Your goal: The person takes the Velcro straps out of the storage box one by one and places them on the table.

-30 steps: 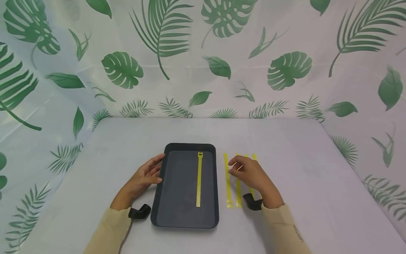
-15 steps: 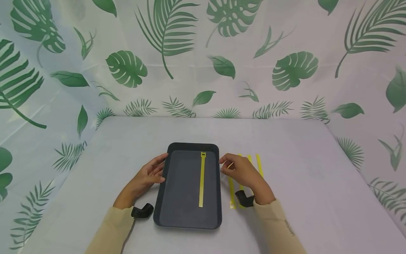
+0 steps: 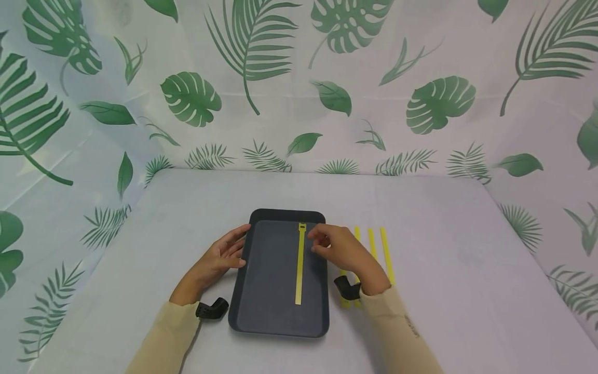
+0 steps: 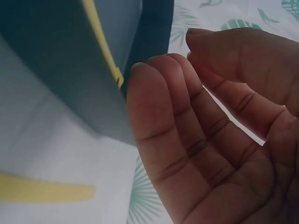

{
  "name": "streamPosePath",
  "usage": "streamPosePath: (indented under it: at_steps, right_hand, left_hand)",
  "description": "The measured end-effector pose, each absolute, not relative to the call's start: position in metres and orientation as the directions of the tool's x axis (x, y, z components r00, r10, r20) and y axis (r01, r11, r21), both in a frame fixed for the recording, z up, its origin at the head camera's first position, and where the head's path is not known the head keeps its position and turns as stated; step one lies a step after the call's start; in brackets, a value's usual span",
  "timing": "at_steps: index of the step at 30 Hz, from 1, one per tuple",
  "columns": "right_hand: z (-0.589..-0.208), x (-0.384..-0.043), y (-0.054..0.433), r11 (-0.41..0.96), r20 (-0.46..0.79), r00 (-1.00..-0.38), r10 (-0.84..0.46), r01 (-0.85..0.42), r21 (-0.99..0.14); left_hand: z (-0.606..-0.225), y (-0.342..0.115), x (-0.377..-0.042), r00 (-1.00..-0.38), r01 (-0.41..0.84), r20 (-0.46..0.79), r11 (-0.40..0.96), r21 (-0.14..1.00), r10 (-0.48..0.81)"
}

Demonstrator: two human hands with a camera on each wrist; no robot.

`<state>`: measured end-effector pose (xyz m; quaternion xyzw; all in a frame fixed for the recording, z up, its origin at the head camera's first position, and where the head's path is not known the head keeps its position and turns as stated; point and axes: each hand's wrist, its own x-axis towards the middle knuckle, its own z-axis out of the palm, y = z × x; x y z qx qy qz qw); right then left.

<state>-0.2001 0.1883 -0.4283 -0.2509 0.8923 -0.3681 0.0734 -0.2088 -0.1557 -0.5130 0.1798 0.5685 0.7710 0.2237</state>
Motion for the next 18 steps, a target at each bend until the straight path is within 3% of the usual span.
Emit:
streamPosePath:
  at_steps: [18]
  right_hand:
    - [-0.427, -0.225, 0.156, 0.597, -0.066, -0.779, -0.623, -0.42, -0.683]
  left_hand:
    - [-0.513, -0.155, -0.21, -0.838, -0.143, 0.022, -0.258, 0.956, 0.545]
